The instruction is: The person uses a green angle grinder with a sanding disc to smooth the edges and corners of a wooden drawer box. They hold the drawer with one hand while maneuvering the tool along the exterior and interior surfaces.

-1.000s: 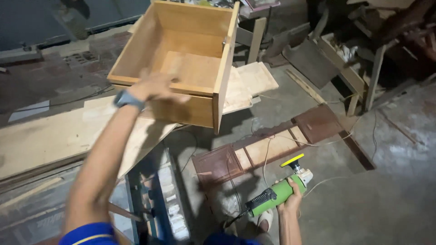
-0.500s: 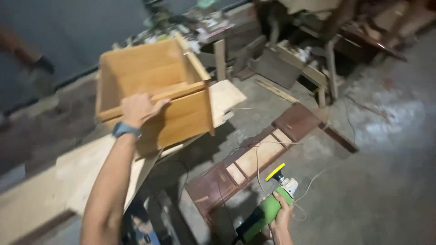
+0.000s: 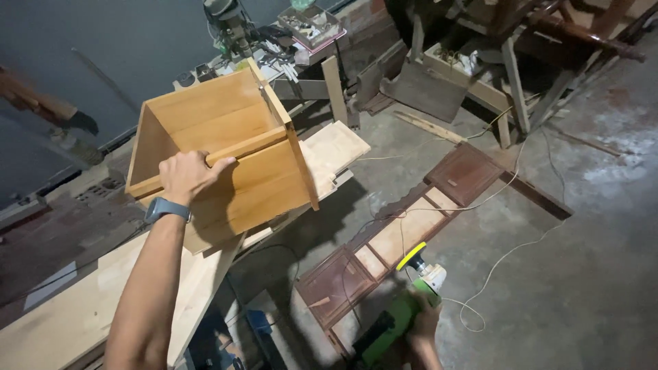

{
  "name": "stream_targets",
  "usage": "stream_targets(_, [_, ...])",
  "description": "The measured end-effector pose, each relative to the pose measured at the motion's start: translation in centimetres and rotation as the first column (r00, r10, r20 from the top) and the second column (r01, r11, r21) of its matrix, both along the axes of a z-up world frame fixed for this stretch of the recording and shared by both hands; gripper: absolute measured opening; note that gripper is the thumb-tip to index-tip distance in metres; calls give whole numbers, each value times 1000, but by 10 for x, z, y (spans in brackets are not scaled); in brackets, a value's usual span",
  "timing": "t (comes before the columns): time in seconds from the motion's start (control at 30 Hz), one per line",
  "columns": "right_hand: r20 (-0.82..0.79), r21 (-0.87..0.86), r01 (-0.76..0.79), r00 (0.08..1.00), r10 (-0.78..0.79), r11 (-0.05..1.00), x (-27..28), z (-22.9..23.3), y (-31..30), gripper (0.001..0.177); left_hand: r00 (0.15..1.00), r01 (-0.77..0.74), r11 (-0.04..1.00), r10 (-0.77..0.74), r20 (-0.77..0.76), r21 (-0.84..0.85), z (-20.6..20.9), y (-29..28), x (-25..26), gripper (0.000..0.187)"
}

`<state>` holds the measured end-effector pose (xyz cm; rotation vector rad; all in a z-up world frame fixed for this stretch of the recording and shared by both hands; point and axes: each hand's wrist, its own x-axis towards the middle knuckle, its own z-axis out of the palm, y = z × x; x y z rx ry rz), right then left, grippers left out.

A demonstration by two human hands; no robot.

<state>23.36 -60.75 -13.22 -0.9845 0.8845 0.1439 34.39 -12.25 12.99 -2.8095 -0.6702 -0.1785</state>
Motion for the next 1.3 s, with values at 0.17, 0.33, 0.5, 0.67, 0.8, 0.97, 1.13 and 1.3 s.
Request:
stream_targets(0.17, [94, 71, 14, 995, -20, 997, 1, 49, 7, 59, 1000, -19, 1000, 19, -6, 4, 0, 0, 1, 92])
stream_targets(0.33, [90, 53, 3, 996, -8, 999, -1, 49, 13, 61, 997, 73, 994, -72, 20, -78, 4, -28, -28, 77])
stream_targets(0.5, [146, 47, 7, 989, -14, 999, -15, 47, 13, 64, 993, 77, 994, -83, 89, 72, -29, -24, -16, 86])
stream_targets(0.67, [177, 183, 91, 976, -123, 979, -21, 48, 29, 55, 992, 17, 989, -35, 120, 147, -34, -55, 4, 87])
stream_targets(0.8, [105, 94, 81, 990, -91, 992, -8, 93, 50, 54, 998, 60, 997, -59, 37, -46, -9, -71, 9, 72])
stream_targets(0.97, [279, 181, 21, 958, -71, 983, 32, 79, 87, 67, 966, 186, 859, -247, -69, -477, -8, -40, 1, 33])
stream_targets(1.13, [355, -12, 10, 935, -5, 1000, 60, 140, 120, 79, 956, 175, 965, -214, -202, -196, 16, -15, -60, 65])
stream_targets(1.3, [338, -260, -13, 935, 104, 966, 103, 139, 139, 104, 987, 87, 989, -102, -124, -120, 3, -12, -78, 69])
